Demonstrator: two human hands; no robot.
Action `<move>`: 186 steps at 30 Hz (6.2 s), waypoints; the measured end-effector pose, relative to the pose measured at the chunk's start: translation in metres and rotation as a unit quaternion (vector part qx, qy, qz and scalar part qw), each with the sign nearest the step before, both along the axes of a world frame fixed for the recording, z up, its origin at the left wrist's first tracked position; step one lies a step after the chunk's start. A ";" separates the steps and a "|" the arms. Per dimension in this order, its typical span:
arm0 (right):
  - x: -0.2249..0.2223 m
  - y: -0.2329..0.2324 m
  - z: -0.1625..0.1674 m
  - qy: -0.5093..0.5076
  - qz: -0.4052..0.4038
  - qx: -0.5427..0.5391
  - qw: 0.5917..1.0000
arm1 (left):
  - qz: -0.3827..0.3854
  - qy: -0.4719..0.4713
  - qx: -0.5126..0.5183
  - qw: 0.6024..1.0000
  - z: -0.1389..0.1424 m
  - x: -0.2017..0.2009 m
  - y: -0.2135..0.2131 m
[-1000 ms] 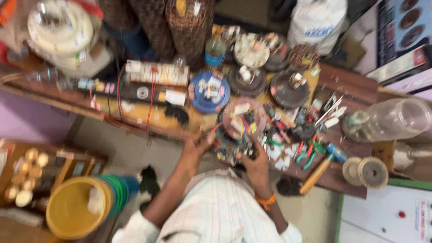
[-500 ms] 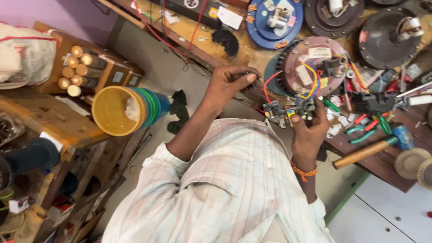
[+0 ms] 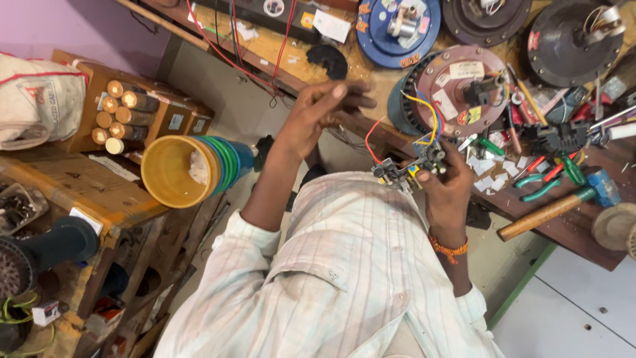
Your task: The person uses a screwdriver to remove screws from a black plastic housing, then separates the casing to expose internal wiring and components. They manipulate the wires and internal parts with their hands, inspecting the assembly before placing the casing aside.
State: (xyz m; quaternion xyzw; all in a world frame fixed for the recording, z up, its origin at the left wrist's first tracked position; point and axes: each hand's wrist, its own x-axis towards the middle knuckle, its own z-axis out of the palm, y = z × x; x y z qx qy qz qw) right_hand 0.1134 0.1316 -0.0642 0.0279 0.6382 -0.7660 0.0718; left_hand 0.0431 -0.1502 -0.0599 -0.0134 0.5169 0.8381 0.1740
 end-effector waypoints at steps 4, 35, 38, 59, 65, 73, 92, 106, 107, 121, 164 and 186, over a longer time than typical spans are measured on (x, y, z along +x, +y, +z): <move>0.003 0.001 -0.008 -0.067 0.019 -0.107 0.992 | -0.106 0.030 0.070 0.991 -0.031 -0.005 0.008; 0.019 -0.002 -0.006 0.061 -0.198 0.067 0.976 | -0.062 -0.131 0.123 0.982 -0.068 0.034 0.057; 0.023 -0.006 -0.006 0.088 -0.167 0.111 0.976 | -0.053 -0.038 0.020 0.998 -0.061 0.044 0.061; 0.025 -0.009 -0.005 0.040 -0.122 0.087 0.988 | 0.166 -0.034 0.039 0.985 -0.055 0.043 0.076; 0.021 -0.005 -0.008 0.019 -0.119 -0.078 0.990 | 0.011 -0.100 0.093 0.991 -0.053 0.026 0.055; 0.022 -0.007 -0.004 -0.039 -0.099 -0.139 0.985 | -0.148 -0.037 0.055 0.987 -0.037 0.048 0.056; 0.017 -0.012 -0.001 0.016 -0.107 -0.061 0.992 | -0.130 -0.004 0.037 0.991 -0.039 0.051 0.057; 0.017 0.000 -0.014 -0.130 -0.094 -0.193 0.968 | -0.117 -0.011 0.126 0.985 -0.019 0.058 0.066; 0.018 0.001 -0.016 -0.124 -0.089 -0.190 0.970 | -0.119 -0.022 0.097 0.988 -0.017 0.059 0.065; 0.010 -0.013 -0.007 -0.057 -0.117 -0.169 0.977 | 0.129 0.062 -0.149 0.978 -0.013 0.071 0.084; -0.001 0.003 -0.076 -0.338 -0.067 -0.372 0.862 | 0.214 0.028 -0.006 0.977 -0.064 0.072 0.085; -0.013 -0.022 -0.014 -0.132 0.023 -0.180 0.975 | 0.057 0.005 0.087 0.995 -0.065 0.068 0.066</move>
